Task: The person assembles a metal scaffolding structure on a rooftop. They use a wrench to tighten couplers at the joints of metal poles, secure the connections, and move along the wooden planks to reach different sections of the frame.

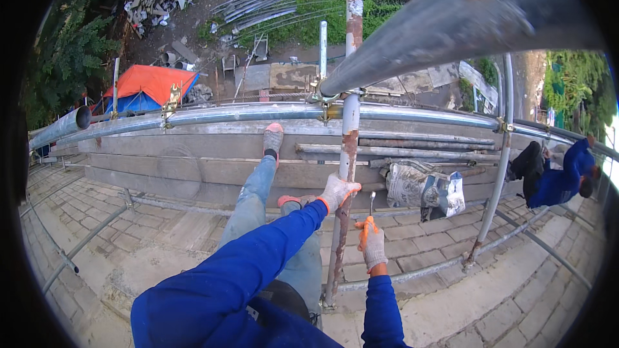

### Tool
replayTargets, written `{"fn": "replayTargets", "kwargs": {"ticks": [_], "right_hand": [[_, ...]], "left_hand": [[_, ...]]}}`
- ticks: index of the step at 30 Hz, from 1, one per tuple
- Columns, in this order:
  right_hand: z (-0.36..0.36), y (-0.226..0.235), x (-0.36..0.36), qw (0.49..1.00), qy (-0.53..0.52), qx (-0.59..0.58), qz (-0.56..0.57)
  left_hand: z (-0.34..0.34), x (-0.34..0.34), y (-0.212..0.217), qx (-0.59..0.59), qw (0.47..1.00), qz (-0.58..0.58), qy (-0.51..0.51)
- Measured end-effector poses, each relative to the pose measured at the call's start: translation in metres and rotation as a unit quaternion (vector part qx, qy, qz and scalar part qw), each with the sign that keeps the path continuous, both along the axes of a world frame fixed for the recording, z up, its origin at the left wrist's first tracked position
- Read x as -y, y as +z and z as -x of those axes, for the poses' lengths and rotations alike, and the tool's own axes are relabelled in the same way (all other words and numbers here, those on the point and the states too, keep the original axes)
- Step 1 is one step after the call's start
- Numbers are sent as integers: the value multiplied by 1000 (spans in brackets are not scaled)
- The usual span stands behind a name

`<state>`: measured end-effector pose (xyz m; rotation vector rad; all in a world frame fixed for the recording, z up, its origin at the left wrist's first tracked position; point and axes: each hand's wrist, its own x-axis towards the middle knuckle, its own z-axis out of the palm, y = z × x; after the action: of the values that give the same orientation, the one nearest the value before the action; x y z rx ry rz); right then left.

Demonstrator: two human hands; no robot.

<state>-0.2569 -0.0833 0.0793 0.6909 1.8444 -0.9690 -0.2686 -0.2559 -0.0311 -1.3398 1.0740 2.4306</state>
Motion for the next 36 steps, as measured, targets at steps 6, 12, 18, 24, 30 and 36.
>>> {"fn": "replayTargets", "kwargs": {"ticks": [6, 12, 18, 24, 30, 36], "right_hand": [[105, 26, 73, 983, 83, -149, 75], [145, 40, 137, 975, -66, -127, 171], [63, 32, 209, 975, 64, -95, 190], [87, 80, 252, 951, -20, -117, 284], [82, 60, 226, 955, 3, -150, 256], [86, -1, 257, 884, 261, -383, 65]], "left_hand": [[7, 11, 13, 10, 995, 54, -80], [-2, 99, 45, 31, 996, 84, 11], [96, 296, 44, -190, 960, 202, 42], [148, 295, -3, -220, 929, 197, -222], [161, 296, -20, -184, 954, 110, -208], [157, 296, -28, -193, 951, 116, -211]]}}
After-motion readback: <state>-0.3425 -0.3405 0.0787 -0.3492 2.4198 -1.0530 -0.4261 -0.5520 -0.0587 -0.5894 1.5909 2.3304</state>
